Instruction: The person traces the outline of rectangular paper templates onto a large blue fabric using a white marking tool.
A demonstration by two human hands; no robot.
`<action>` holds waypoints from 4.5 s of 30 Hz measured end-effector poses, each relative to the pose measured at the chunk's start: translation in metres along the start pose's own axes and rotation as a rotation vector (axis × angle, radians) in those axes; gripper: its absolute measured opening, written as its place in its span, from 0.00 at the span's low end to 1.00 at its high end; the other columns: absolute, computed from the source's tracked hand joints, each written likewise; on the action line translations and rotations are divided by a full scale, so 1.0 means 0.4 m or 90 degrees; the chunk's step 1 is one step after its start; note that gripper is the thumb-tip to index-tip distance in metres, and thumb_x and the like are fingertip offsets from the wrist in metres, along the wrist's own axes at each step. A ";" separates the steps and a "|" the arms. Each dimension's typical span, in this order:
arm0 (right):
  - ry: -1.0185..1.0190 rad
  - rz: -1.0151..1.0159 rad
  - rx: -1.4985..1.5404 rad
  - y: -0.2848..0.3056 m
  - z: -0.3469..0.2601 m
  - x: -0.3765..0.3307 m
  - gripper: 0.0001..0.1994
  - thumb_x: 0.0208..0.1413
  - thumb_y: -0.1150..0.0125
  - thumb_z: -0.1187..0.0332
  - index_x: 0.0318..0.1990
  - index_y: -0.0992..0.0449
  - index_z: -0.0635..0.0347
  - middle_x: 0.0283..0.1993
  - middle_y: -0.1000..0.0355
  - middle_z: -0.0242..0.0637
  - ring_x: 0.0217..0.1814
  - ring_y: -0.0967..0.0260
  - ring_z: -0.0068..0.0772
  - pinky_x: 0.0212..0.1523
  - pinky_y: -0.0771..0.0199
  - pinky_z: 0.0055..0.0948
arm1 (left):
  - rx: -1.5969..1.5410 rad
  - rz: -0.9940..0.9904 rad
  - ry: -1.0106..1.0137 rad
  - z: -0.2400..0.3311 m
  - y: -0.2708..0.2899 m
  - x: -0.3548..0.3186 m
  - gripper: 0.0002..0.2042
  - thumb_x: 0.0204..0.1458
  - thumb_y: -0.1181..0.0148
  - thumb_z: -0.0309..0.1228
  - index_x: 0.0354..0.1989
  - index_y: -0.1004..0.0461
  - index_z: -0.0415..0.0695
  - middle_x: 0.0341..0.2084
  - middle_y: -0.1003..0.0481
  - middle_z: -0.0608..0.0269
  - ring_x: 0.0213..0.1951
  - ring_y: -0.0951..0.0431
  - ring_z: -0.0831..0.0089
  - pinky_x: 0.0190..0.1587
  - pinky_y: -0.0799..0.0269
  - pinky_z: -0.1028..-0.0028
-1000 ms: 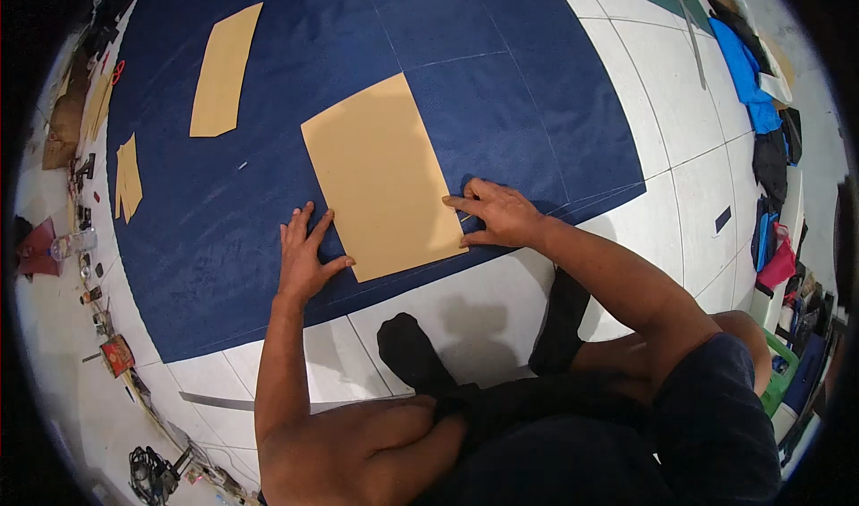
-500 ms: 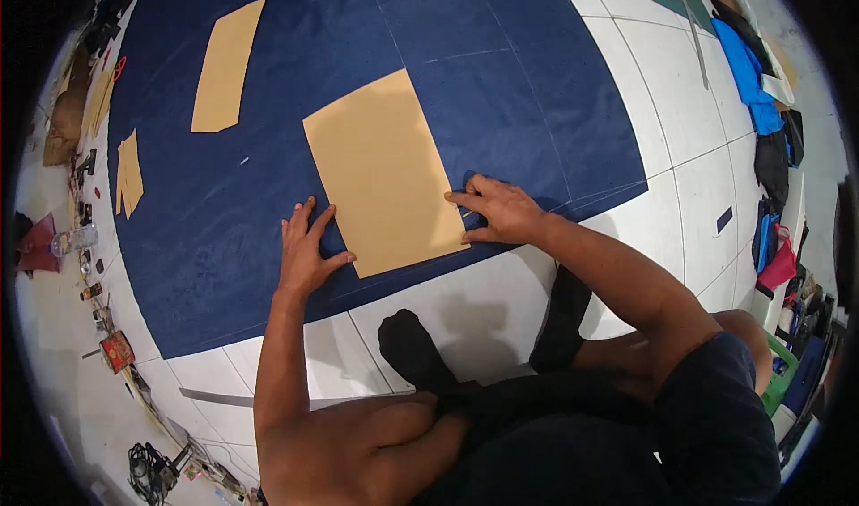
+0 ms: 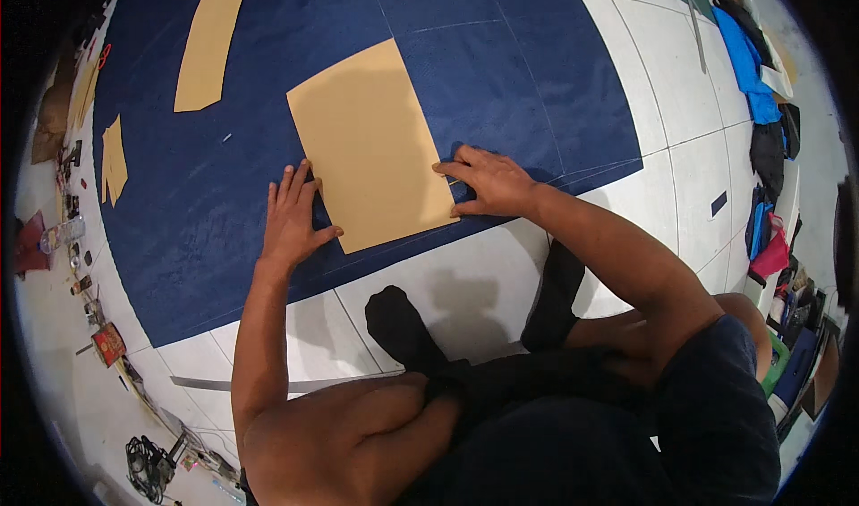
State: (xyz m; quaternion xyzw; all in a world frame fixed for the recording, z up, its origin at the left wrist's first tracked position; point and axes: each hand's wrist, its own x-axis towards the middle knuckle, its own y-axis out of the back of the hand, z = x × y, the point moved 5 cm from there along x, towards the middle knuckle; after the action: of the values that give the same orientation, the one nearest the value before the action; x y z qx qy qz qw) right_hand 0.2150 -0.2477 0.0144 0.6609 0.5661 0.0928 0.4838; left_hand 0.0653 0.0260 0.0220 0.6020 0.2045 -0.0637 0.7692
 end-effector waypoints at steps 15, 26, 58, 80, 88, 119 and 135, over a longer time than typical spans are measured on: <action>0.011 0.015 -0.066 -0.003 -0.016 0.008 0.37 0.51 0.26 0.55 0.68 0.35 0.49 0.52 0.34 0.40 0.60 0.32 0.44 0.62 0.29 0.44 | 0.058 0.020 -0.199 0.045 -0.015 0.045 0.47 0.34 0.19 0.35 0.65 0.39 0.35 0.69 0.43 0.44 0.72 0.44 0.49 0.72 0.43 0.57; 0.048 0.014 -0.097 -0.008 -0.016 0.009 0.39 0.50 0.26 0.52 0.68 0.35 0.53 0.51 0.31 0.42 0.57 0.29 0.46 0.59 0.27 0.43 | -0.036 -0.042 -0.090 0.099 0.003 0.051 0.51 0.33 0.18 0.35 0.71 0.42 0.49 0.70 0.46 0.43 0.71 0.43 0.48 0.65 0.29 0.59; 0.228 0.014 0.252 -0.192 -0.335 0.136 0.10 0.63 0.40 0.67 0.47 0.20 0.63 0.46 0.21 0.49 0.49 0.24 0.52 0.53 0.25 0.44 | 0.039 -0.046 -0.132 0.099 -0.015 0.086 0.50 0.28 0.17 0.42 0.67 0.35 0.49 0.59 0.36 0.47 0.63 0.33 0.52 0.52 0.19 0.63; 0.249 0.016 0.078 -0.098 -0.227 0.031 0.08 0.61 0.38 0.70 0.44 0.21 0.63 0.41 0.21 0.44 0.44 0.22 0.47 0.46 0.21 0.41 | 0.051 -0.073 -0.104 0.108 -0.010 0.080 0.52 0.31 0.17 0.40 0.70 0.39 0.52 0.61 0.38 0.50 0.66 0.36 0.52 0.56 0.22 0.61; 0.262 0.028 0.102 -0.097 -0.230 0.033 0.10 0.63 0.40 0.69 0.47 0.21 0.63 0.44 0.20 0.44 0.46 0.22 0.48 0.49 0.22 0.41 | 0.041 -0.053 -0.103 0.113 -0.044 0.086 0.52 0.33 0.19 0.34 0.72 0.41 0.68 0.62 0.39 0.47 0.68 0.39 0.49 0.56 0.22 0.59; 0.045 -0.028 0.119 -0.030 -0.038 -0.115 0.11 0.66 0.45 0.68 0.50 0.22 0.62 0.46 0.22 0.45 0.48 0.23 0.47 0.51 0.23 0.41 | 0.052 -0.060 0.009 0.182 -0.024 0.070 0.49 0.42 0.28 0.61 0.71 0.42 0.53 0.68 0.50 0.26 0.72 0.51 0.32 0.69 0.42 0.45; 0.081 -0.011 0.097 -0.033 -0.050 -0.107 0.10 0.63 0.43 0.69 0.46 0.21 0.62 0.45 0.22 0.44 0.46 0.21 0.46 0.47 0.20 0.41 | 0.052 -0.048 0.006 0.180 -0.033 0.073 0.49 0.41 0.28 0.60 0.71 0.41 0.52 0.68 0.50 0.25 0.71 0.50 0.30 0.68 0.40 0.44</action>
State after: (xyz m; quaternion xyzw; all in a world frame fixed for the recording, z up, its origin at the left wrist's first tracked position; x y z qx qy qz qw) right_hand 0.1782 -0.2744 0.0332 0.6838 0.6068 0.0869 0.3958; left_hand 0.1043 -0.0416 0.0127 0.6250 0.2276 -0.0980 0.7402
